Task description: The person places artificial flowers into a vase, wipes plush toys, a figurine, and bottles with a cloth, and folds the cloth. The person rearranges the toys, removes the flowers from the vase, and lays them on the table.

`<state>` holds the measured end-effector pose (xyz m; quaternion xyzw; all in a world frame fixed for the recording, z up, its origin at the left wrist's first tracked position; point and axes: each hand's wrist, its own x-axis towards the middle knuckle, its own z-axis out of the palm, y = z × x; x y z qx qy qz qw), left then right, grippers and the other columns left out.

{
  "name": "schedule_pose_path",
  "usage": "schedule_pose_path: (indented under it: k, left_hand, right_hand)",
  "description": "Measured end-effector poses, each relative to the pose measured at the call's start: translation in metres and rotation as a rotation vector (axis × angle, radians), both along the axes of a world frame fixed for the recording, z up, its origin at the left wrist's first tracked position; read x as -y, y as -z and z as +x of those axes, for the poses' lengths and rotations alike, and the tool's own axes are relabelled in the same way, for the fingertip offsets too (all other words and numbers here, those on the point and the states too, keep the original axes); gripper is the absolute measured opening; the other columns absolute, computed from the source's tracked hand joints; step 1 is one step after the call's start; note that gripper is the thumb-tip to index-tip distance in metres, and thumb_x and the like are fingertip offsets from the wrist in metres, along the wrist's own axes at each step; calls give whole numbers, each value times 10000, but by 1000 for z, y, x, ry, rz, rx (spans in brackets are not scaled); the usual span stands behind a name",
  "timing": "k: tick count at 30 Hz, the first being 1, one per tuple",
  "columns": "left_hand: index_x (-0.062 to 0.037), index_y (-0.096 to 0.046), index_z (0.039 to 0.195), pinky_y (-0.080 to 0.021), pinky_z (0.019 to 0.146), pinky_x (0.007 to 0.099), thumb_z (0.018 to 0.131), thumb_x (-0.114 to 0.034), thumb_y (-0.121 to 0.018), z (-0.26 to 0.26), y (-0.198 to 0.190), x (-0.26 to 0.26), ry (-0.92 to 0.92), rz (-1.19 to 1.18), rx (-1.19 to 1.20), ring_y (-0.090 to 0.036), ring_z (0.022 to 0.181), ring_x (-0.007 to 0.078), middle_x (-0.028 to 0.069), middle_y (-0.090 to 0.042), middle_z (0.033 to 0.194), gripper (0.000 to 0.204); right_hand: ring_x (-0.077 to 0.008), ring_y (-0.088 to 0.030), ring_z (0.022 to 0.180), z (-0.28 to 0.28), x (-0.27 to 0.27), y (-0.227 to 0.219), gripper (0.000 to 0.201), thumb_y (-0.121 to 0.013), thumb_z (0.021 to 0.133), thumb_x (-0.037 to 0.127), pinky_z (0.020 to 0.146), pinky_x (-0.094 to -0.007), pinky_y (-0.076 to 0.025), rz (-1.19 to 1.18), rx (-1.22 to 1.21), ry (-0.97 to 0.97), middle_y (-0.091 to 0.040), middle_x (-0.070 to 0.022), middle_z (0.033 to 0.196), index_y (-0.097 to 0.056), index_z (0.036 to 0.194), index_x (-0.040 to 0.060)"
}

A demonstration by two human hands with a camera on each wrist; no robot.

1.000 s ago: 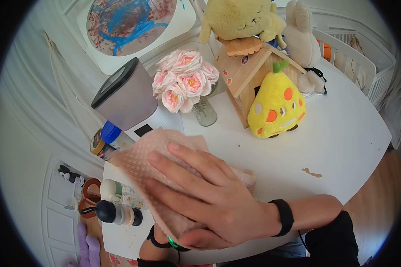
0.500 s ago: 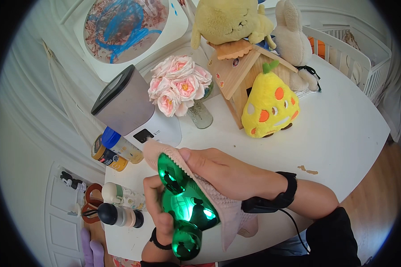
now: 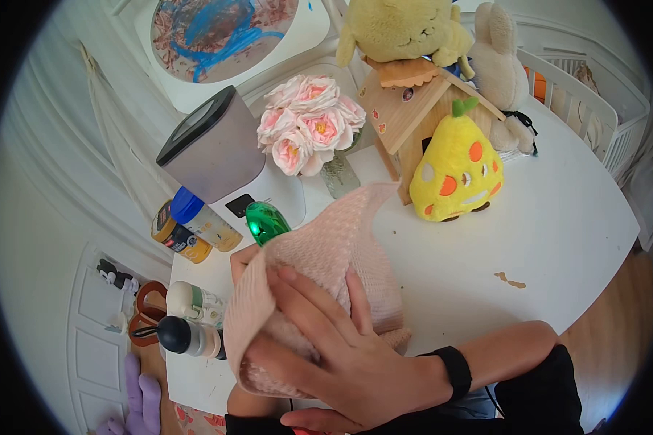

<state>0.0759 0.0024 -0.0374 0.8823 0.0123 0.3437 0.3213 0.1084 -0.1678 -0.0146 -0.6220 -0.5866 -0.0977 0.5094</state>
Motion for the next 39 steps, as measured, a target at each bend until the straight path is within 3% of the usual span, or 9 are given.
schedule_pose_path:
  k: [5, 8, 12, 19, 23, 27, 30, 31, 39]
  left_hand:
    - [32, -419, 1281, -462, 962, 366, 886, -691, -598, -5, 3, -1, 71, 2, -17, -579, 1062, 242, 145, -562, 1172, 844]
    - [35, -417, 1283, -461, 964, 366, 888, -688, -597, -8, 4, -1, 122, 7, -31, -579, 1064, 246, 148, -561, 1176, 843]
    - [39, -414, 1286, -460, 966, 367, 890, -684, -595, -9, 6, -1, 207, 19, -55, -579, 1067, 251, 153, -559, 1182, 843]
    - [45, -409, 1291, -458, 969, 369, 895, -676, -592, -10, 8, -2, 381, 33, -111, -578, 1072, 261, 161, -555, 1191, 843]
    - [48, -407, 1293, -457, 971, 370, 897, -673, -591, -9, 7, 1, 464, 60, -117, -578, 1074, 265, 164, -554, 1195, 843]
    - [68, -402, 1273, -470, 951, 355, 904, -695, -551, 0, 6, 15, 417, -407, 44, -583, 1072, 232, 179, -558, 1188, 860]
    - [50, -415, 1246, -485, 917, 326, 910, -730, -510, 7, 2, 5, 322, -501, 60, -578, 1066, 193, 171, -556, 1176, 855]
    - [46, -419, 1241, -488, 914, 328, 916, -719, -505, 13, 0, 6, 279, -572, 65, -581, 1062, 190, 165, -560, 1169, 836]
    - [31, -423, 1262, -474, 943, 343, 890, -702, -560, 10, 27, -33, 281, -635, -1, -576, 1094, 206, 157, -559, 1194, 834]
  right_hand:
    - [-404, -438, 1389, 14, -14, 12, 391, -635, 911, 315, 1054, -587, -438, 180, 564, 59, -461, -193, 1447, -634, 1277, 176]
    - [-374, -421, 1409, 22, -22, 10, 435, -528, 947, 326, 1116, -526, -383, 269, 604, 93, -530, -150, 1385, -613, 1262, 37]
    - [-429, -532, 1289, 38, -10, -9, 442, -601, 940, 384, 1096, -552, -423, 256, 543, -5, -564, -183, 1313, -638, 1267, 90]
    - [-489, -404, 1395, 69, -5, -17, 707, -490, 997, 531, 1189, -483, -260, 106, 152, 15, -455, -284, 1455, -495, 1448, -14]
    - [-360, -426, 1401, 74, 2, -22, 679, -475, 1039, 429, 1162, -406, -306, 101, -389, -355, -444, -251, 1487, -374, 1519, -41]
    - [-242, -497, 1329, 90, -4, -8, 618, -445, 1071, 339, 1102, -358, -379, -6, -861, -554, -484, -216, 1463, -330, 1529, -59]
    - [-253, -548, 1256, 87, -5, -6, 599, -437, 1077, 319, 1086, -348, -386, -92, -488, -4, -534, -206, 1391, -320, 1530, -55]
    - [-427, -544, 1175, 76, -3, -6, 614, -508, 1040, 325, 1020, -430, -430, -36, -437, 63, -556, -279, 1299, -386, 1431, -132]
    - [-467, -412, 1346, 27, -13, 3, 749, -584, 952, 409, 1166, -540, -253, 53, 87, 153, -441, -303, 1411, -365, 1452, -105]
